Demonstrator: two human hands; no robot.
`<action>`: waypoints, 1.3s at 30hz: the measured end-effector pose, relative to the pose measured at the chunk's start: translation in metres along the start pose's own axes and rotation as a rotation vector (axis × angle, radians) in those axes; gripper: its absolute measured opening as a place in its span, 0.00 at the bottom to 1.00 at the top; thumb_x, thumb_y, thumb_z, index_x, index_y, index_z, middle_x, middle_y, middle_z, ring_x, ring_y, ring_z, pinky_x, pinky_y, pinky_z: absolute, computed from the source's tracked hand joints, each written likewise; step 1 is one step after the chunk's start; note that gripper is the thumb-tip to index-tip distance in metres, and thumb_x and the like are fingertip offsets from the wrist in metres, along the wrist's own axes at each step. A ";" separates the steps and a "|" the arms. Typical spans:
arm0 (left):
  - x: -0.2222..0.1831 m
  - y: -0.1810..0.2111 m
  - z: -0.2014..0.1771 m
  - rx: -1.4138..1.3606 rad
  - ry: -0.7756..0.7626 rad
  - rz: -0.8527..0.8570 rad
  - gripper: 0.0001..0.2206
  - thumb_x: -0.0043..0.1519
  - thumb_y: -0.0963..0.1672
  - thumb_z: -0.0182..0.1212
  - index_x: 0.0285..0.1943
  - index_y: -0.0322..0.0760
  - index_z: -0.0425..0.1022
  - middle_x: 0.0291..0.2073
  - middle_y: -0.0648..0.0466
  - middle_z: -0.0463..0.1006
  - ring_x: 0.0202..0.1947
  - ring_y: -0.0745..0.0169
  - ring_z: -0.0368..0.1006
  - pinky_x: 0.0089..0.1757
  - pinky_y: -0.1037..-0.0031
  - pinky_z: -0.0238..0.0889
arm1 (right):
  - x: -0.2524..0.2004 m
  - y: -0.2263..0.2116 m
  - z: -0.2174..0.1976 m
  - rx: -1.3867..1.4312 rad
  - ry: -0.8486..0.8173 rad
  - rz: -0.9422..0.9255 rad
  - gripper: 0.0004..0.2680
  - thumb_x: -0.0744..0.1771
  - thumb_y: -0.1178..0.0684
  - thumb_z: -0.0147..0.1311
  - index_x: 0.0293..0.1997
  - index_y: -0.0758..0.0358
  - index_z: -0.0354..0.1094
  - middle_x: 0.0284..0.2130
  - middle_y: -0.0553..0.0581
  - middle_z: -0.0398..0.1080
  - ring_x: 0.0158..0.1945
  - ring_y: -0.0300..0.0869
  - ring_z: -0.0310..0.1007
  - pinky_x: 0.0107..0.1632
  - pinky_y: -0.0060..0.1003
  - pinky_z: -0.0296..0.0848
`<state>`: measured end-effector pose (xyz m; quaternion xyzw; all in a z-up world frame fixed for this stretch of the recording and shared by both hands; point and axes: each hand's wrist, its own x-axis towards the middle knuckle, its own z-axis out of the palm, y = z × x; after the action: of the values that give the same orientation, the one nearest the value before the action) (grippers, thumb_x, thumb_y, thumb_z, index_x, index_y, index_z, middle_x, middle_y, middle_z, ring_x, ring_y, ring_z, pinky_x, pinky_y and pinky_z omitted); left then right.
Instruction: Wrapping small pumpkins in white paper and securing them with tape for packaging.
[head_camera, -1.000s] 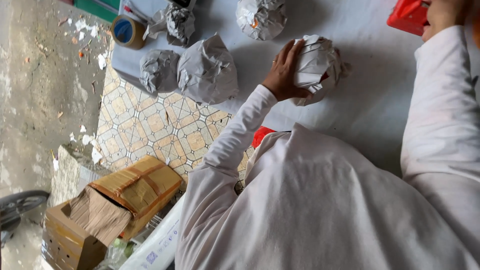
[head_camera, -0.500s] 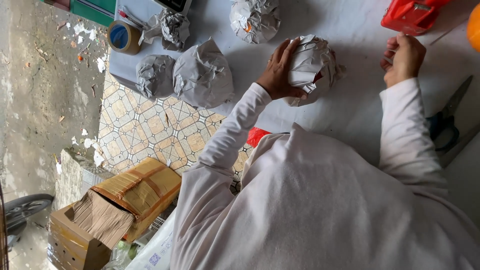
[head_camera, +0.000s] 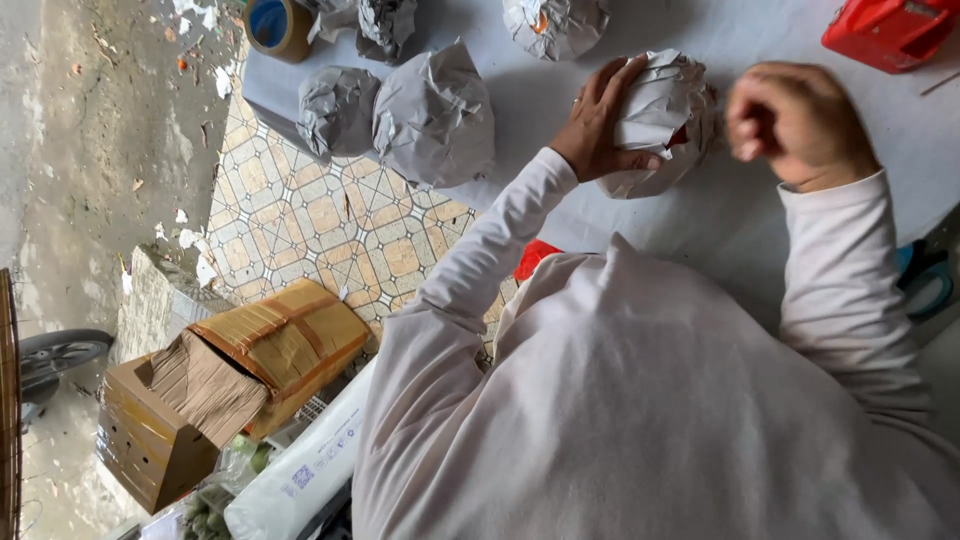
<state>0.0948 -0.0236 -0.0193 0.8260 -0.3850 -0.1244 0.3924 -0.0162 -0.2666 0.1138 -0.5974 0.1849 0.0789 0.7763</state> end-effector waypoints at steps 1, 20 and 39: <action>0.002 0.000 0.001 0.010 -0.004 -0.011 0.62 0.42 0.69 0.78 0.81 0.55 0.43 0.75 0.44 0.53 0.77 0.39 0.53 0.67 0.37 0.51 | 0.000 -0.007 0.014 -0.136 -0.095 -0.021 0.11 0.72 0.55 0.45 0.28 0.65 0.60 0.20 0.55 0.55 0.22 0.39 0.55 0.26 0.30 0.55; 0.003 -0.025 0.024 0.097 0.096 0.010 0.64 0.43 0.68 0.81 0.81 0.48 0.42 0.71 0.48 0.54 0.74 0.42 0.57 0.67 0.48 0.58 | 0.037 -0.034 0.078 0.003 -0.385 0.188 0.11 0.75 0.47 0.43 0.39 0.59 0.64 0.13 0.45 0.45 0.13 0.31 0.40 0.16 0.27 0.41; 0.000 -0.007 0.008 0.029 0.074 -0.029 0.61 0.44 0.69 0.77 0.81 0.56 0.43 0.72 0.48 0.56 0.71 0.40 0.61 0.64 0.44 0.59 | 0.010 0.018 0.036 -0.372 -0.206 0.358 0.14 0.75 0.51 0.45 0.38 0.72 0.71 0.13 0.50 0.48 0.14 0.34 0.43 0.19 0.29 0.43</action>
<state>0.0944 -0.0252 -0.0298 0.8411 -0.3600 -0.0936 0.3926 -0.0065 -0.2282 0.1021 -0.6763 0.1897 0.3077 0.6418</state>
